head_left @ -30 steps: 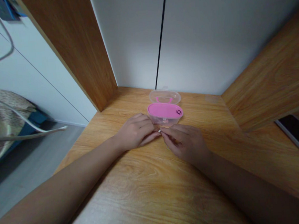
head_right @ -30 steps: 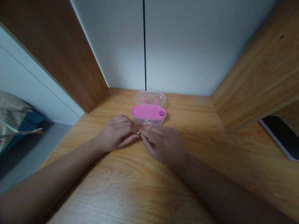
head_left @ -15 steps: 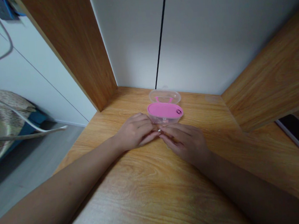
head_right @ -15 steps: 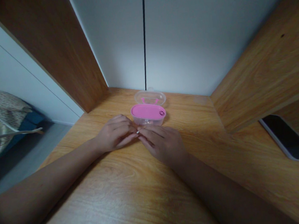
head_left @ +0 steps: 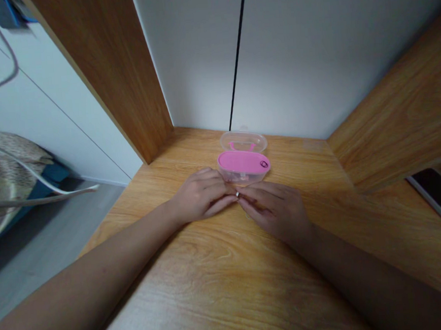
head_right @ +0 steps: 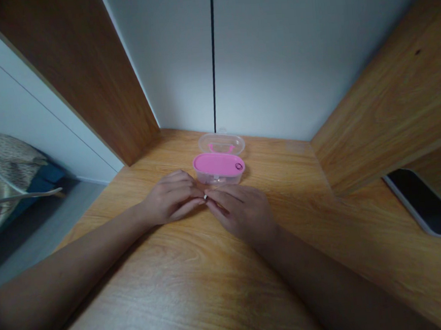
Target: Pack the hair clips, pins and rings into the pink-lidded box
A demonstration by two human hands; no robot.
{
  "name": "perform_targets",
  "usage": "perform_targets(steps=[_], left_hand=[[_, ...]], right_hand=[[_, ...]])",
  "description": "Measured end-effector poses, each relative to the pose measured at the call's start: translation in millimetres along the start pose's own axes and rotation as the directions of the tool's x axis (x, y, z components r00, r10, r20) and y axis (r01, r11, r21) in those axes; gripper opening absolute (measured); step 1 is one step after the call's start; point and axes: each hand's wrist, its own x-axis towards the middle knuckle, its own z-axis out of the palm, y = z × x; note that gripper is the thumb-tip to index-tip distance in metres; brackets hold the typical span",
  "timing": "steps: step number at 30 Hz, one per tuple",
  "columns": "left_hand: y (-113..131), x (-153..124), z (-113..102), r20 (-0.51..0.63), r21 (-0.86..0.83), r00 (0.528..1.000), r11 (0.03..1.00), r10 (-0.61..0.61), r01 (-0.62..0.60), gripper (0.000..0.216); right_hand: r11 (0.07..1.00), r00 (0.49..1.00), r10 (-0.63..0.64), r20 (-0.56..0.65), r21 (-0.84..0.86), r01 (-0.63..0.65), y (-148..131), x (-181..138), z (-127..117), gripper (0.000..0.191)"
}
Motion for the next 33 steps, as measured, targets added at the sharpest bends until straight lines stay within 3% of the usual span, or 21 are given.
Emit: perform_targets(steps=[12,16,21,28,33], left_hand=[[0,0,-1,-0.001,-0.021,0.999,0.999,-0.032,0.032,0.014],[1,1,-1,0.028,-0.168,0.994,0.98,-0.106,0.109,0.019],[8,4,1,0.096,-0.418,0.974,0.879,-0.205,0.227,0.018],[10,3,3,0.113,-0.523,0.946,0.791,-0.305,0.317,0.012],[9,1,4,0.127,-0.52,0.936,0.781,-0.329,0.346,0.013]], right_hand=[[1.0,1.0,-0.001,-0.014,0.007,0.001,-2,2,-2,0.016],[0.999,0.999,-0.037,-0.02,0.029,0.038,-1,0,-3,0.02],[0.993,0.995,-0.096,-0.011,0.062,0.097,0,-1,-2,0.023],[0.992,0.994,-0.105,0.006,0.063,0.105,2,-1,-1,0.03],[0.994,0.997,-0.075,0.006,0.078,0.074,2,-2,1,0.038]])
